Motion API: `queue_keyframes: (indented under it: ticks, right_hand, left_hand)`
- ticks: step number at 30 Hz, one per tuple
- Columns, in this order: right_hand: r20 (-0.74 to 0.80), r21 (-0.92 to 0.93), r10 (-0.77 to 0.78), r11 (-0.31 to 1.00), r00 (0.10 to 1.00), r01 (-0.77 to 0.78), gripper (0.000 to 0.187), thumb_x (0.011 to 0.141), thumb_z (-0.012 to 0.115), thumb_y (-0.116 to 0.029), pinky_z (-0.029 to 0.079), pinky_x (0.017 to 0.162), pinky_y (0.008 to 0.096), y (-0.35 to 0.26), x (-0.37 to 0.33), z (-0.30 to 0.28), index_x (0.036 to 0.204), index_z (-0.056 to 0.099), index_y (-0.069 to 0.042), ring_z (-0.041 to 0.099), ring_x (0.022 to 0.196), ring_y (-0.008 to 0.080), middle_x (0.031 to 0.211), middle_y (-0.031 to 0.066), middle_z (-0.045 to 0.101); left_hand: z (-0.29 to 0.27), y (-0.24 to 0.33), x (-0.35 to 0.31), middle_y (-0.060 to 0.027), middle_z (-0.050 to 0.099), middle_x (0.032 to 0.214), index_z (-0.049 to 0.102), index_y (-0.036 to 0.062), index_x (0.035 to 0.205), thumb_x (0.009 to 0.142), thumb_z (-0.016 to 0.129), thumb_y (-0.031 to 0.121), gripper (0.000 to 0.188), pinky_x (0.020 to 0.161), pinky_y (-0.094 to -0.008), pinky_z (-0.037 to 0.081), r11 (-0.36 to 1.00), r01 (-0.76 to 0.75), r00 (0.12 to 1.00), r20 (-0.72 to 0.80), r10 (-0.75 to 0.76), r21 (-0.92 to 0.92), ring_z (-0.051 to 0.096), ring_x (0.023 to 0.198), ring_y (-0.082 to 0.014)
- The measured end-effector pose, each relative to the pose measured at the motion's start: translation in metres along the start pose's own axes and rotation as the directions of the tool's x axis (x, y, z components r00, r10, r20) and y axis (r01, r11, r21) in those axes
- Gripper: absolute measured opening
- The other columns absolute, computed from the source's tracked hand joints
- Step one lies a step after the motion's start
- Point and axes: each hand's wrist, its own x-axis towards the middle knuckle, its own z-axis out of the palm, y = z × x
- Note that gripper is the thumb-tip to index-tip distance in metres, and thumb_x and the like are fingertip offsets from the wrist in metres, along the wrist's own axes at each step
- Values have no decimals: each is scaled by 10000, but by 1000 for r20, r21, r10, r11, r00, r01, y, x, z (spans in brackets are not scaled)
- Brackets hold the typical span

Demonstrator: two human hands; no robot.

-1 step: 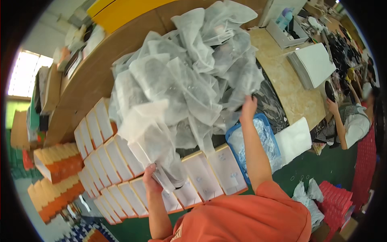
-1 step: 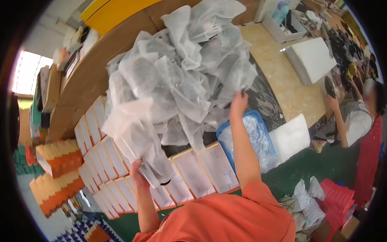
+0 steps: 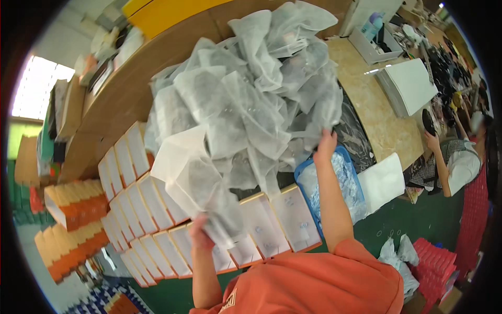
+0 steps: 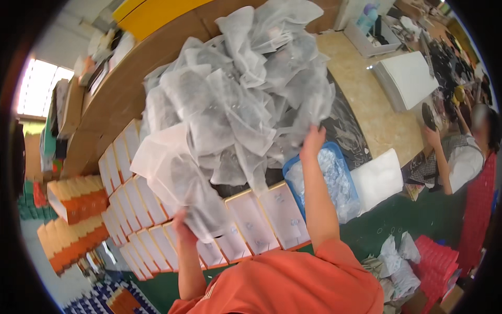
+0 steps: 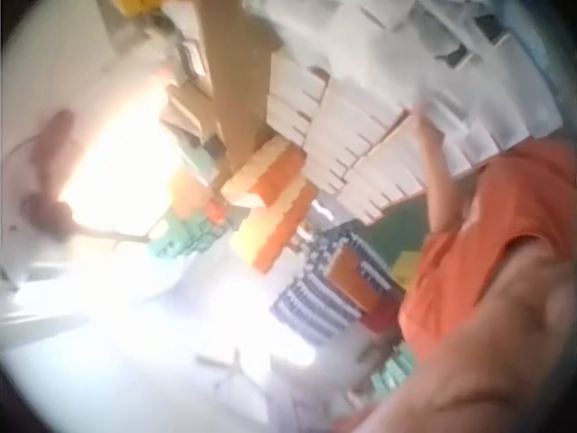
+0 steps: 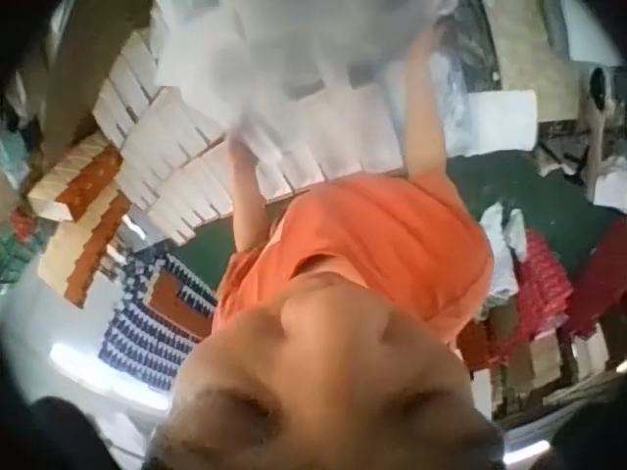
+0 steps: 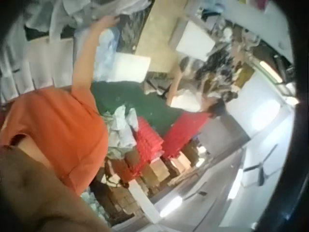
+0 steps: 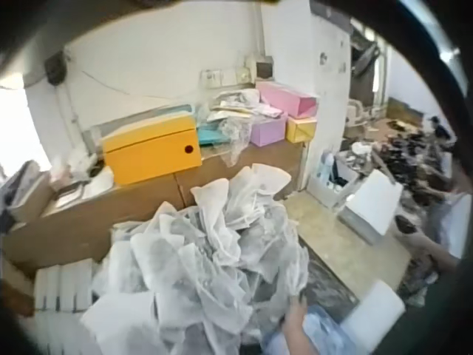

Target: The person places small items into open shoe boxes, then covers them with white tissue paper. They retrieve a stack of orange and beige shoebox lids and close the boxes one by one, stacking the finished units on the table.

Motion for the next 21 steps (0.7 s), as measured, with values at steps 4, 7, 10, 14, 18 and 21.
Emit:
queue_keyframes:
  ticks: [4, 7, 10, 14, 18, 21]
  right_hand:
    - [344, 274, 495, 760, 798, -590, 399, 937, 509, -85, 491, 994, 430, -18, -97, -56, 1318, 514, 33, 613, 1167, 302, 1274, 169, 614]
    - [518, 39, 434, 849, 737, -528, 435, 998, 483, -185, 445, 1060, 477, -53, -168, -93, 1393, 470, -5, 562, 1251, 299, 1330, 185, 586]
    - [692, -64, 306, 928, 654, -367, 472, 1009, 474, -235, 433, 1073, 487, -65, -217, -128, 1419, 443, -4, 544, 1278, 302, 1368, 192, 563]
    - [702, -233, 405, 908, 586, -347, 503, 989, 526, -283, 514, 965, 410, -71, -284, -143, 1428, 441, -53, 611, 1176, 341, 1350, 195, 576]
    - [663, -746, 409, 433, 627, 506, 532, 993, 545, -316, 534, 912, 492, -46, -298, -136, 1434, 420, -45, 659, 1085, 406, 1324, 275, 576]
    - [705, -672, 382, 89, 598, 735, 453, 972, 560, -214, 523, 926, 487, 6, -315, -116, 1379, 495, -25, 644, 1099, 417, 1311, 295, 571]
  left_hand:
    - [-26, -78, -38, -129, 602, 1312, 450, 80, 1443, 899, 589, 599, 764, 996, -437, 509, 961, 278, 925, -272, -264, 11, 611, 1175, -302]
    - [-22, -97, -65, -129, 602, 1293, 433, 86, 1454, 910, 568, 635, 784, 996, -443, 506, 919, 275, 959, 12, -283, -283, 611, 1173, -295]
    - [-42, -117, -98, -156, 601, 1287, 458, 57, 1412, 965, 527, 570, 684, 980, -438, 515, 894, 427, 890, -111, -442, -134, 638, 1113, -310]
    - [-57, -119, -123, -178, 618, 1261, 459, 18, 1387, 953, 582, 437, 616, 908, -428, 543, 951, 306, 950, -76, -303, 32, 653, 1074, -311]
    - [-96, -150, -82, -274, 608, 1265, 371, -70, 1405, 922, 628, 304, 662, 934, -455, 517, 621, 24, 998, 18, -62, 783, 634, 1098, -421]
    - [-64, -174, -55, -337, 534, 1343, 322, -48, 1476, 952, 588, 212, 643, 1010, -486, 461, 347, 8, 1000, 3, -30, 938, 538, 1196, -525]
